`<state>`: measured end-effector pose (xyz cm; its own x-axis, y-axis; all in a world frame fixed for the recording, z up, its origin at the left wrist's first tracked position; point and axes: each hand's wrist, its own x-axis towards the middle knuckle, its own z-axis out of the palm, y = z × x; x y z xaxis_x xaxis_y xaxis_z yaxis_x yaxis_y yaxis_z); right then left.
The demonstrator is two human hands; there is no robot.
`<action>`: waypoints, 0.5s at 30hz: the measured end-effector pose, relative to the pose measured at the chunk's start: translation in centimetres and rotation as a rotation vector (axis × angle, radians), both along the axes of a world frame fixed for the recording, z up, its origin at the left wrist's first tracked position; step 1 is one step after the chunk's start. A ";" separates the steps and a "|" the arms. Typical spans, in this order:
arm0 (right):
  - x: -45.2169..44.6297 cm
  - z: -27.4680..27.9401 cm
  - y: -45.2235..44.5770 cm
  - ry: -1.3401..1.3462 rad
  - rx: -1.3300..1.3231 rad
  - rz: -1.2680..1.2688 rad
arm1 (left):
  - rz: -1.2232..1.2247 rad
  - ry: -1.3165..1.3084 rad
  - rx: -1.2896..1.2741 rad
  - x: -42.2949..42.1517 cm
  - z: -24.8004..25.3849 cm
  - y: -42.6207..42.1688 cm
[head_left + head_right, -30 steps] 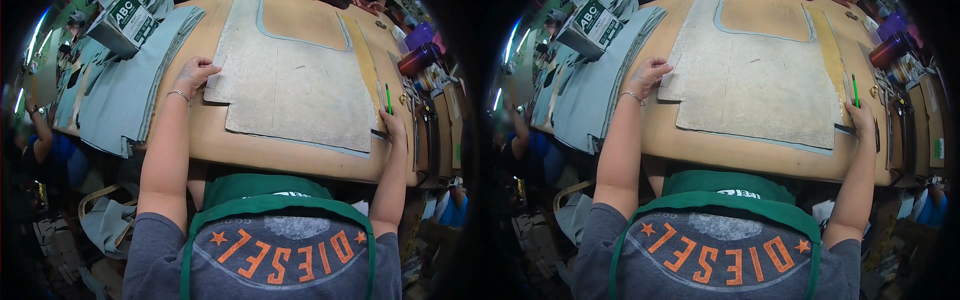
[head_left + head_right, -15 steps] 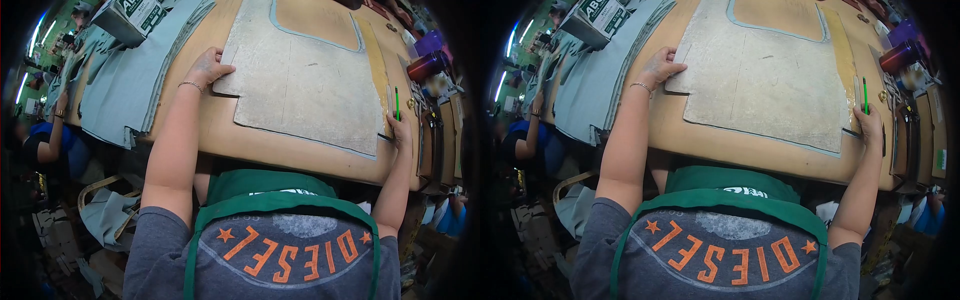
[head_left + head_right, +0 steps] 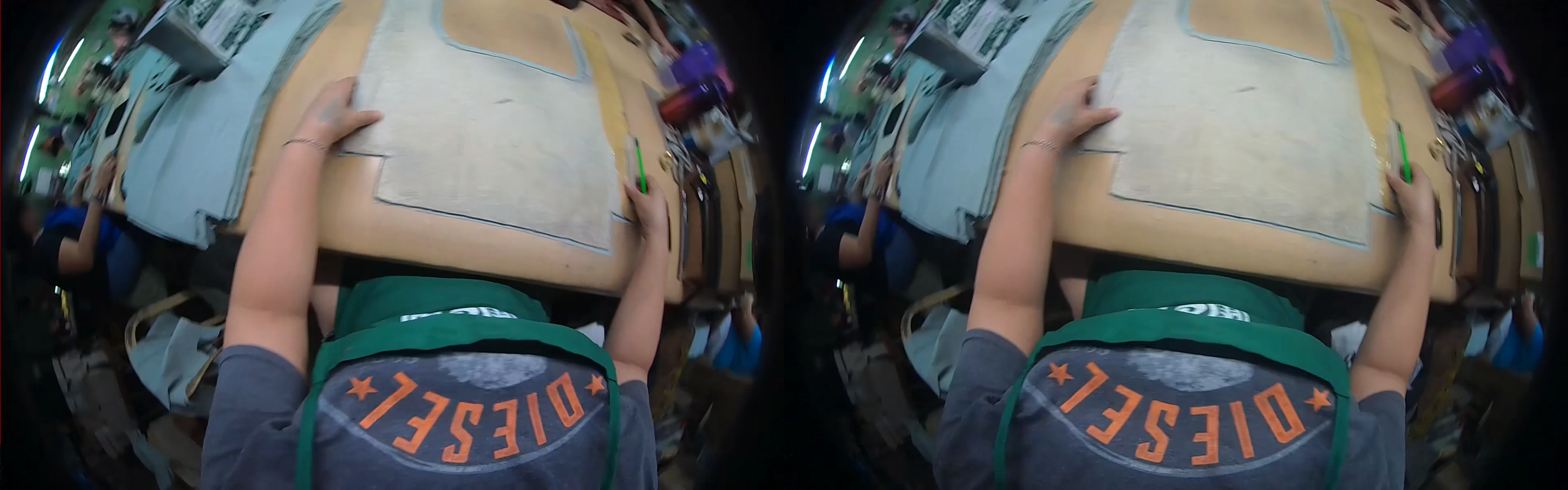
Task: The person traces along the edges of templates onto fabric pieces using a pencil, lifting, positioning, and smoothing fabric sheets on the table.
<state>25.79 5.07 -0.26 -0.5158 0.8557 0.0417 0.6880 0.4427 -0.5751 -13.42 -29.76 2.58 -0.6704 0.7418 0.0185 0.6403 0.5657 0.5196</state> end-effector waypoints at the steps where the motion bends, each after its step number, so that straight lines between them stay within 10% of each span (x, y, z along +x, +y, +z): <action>1: 0.3 -0.5 0.4 0.048 -0.010 -0.006 | -0.040 0.027 -0.004 0.2 0.1 0.3; 15: -0.5 1.2 -2.1 0.018 -0.020 -0.068 | -0.068 -0.187 0.107 -1.1 -1.8 0.3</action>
<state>25.28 2.99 0.95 -0.4561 0.8893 0.0332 0.7052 0.3840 -0.5960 -14.54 -29.42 0.79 -0.6180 0.7859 -0.0204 0.5616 0.4595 0.6880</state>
